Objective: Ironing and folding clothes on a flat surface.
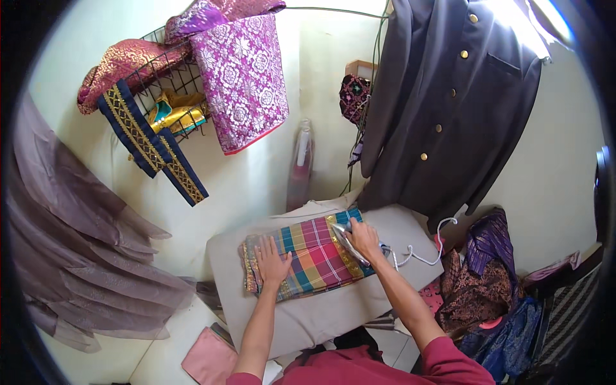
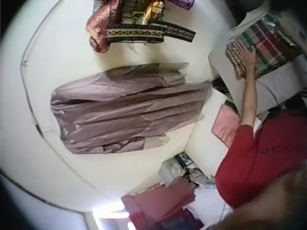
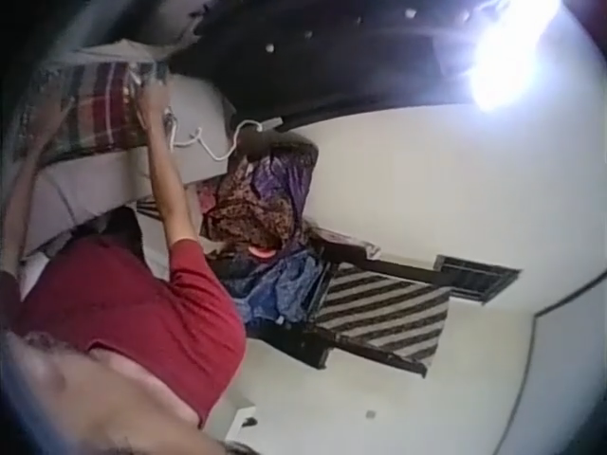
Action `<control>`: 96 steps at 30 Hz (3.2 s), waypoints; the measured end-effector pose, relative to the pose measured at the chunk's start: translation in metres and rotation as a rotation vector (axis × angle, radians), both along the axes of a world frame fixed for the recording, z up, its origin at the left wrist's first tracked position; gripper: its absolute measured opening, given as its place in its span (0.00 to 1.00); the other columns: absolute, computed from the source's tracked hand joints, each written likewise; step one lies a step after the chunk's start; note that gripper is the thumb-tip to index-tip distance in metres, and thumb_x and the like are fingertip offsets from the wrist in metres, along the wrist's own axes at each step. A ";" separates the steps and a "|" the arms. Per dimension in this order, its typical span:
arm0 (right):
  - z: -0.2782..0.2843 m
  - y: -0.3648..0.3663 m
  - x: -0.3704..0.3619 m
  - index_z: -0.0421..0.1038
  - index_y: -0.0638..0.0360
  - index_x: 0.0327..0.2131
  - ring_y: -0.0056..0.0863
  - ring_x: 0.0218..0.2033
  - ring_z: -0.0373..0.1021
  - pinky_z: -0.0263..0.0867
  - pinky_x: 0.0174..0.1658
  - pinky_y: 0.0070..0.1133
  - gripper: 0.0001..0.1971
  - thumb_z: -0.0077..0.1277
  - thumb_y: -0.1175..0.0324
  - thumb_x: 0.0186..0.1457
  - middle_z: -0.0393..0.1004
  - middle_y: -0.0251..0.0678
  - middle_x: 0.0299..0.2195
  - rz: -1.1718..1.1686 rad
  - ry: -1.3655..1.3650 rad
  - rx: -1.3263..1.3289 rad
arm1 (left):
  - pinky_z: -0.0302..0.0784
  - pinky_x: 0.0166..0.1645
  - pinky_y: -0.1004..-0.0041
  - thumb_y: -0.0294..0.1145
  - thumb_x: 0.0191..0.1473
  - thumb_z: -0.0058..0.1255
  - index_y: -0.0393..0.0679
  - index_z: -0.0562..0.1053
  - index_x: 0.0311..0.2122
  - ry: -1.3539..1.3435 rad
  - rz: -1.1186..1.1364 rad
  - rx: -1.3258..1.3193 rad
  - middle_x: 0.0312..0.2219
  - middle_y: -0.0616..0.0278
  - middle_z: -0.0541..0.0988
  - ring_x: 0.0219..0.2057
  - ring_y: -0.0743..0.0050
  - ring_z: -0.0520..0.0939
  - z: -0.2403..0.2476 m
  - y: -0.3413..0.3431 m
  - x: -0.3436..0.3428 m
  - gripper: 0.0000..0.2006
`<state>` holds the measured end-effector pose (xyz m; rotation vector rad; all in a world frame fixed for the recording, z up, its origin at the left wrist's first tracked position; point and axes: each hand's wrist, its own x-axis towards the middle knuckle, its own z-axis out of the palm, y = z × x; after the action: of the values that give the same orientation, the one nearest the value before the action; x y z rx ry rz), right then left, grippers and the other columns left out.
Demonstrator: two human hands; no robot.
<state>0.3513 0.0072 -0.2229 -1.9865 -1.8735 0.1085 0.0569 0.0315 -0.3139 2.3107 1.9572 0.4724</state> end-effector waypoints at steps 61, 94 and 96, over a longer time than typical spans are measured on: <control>0.005 -0.017 -0.059 0.74 0.52 0.35 0.41 0.26 0.75 0.71 0.32 0.33 0.18 0.61 0.54 0.41 0.77 0.41 0.23 0.545 -0.095 -0.104 | 0.40 0.68 0.50 0.46 0.60 0.41 0.47 0.55 0.65 -0.018 -0.247 0.027 0.64 0.44 0.51 0.66 0.48 0.50 0.008 -0.063 -0.014 0.30; 0.003 -0.010 -0.085 0.70 0.54 0.33 0.40 0.28 0.75 0.69 0.32 0.35 0.19 0.61 0.53 0.44 0.76 0.41 0.23 0.328 -0.122 0.018 | 0.41 0.69 0.54 0.46 0.56 0.42 0.36 0.55 0.63 -0.009 -0.185 0.080 0.64 0.48 0.53 0.66 0.54 0.52 0.000 -0.062 -0.009 0.34; 0.007 -0.011 -0.086 0.70 0.54 0.34 0.43 0.28 0.75 0.69 0.33 0.37 0.19 0.62 0.53 0.44 0.76 0.43 0.23 0.368 -0.107 -0.057 | 0.41 0.69 0.54 0.46 0.56 0.42 0.35 0.55 0.63 -0.005 -0.178 0.086 0.64 0.48 0.54 0.66 0.54 0.52 -0.001 -0.062 -0.010 0.34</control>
<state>0.2653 -0.0039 -0.2154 -1.6895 -2.3121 0.1634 0.0470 -0.0304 -0.3154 2.5036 1.7404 0.5558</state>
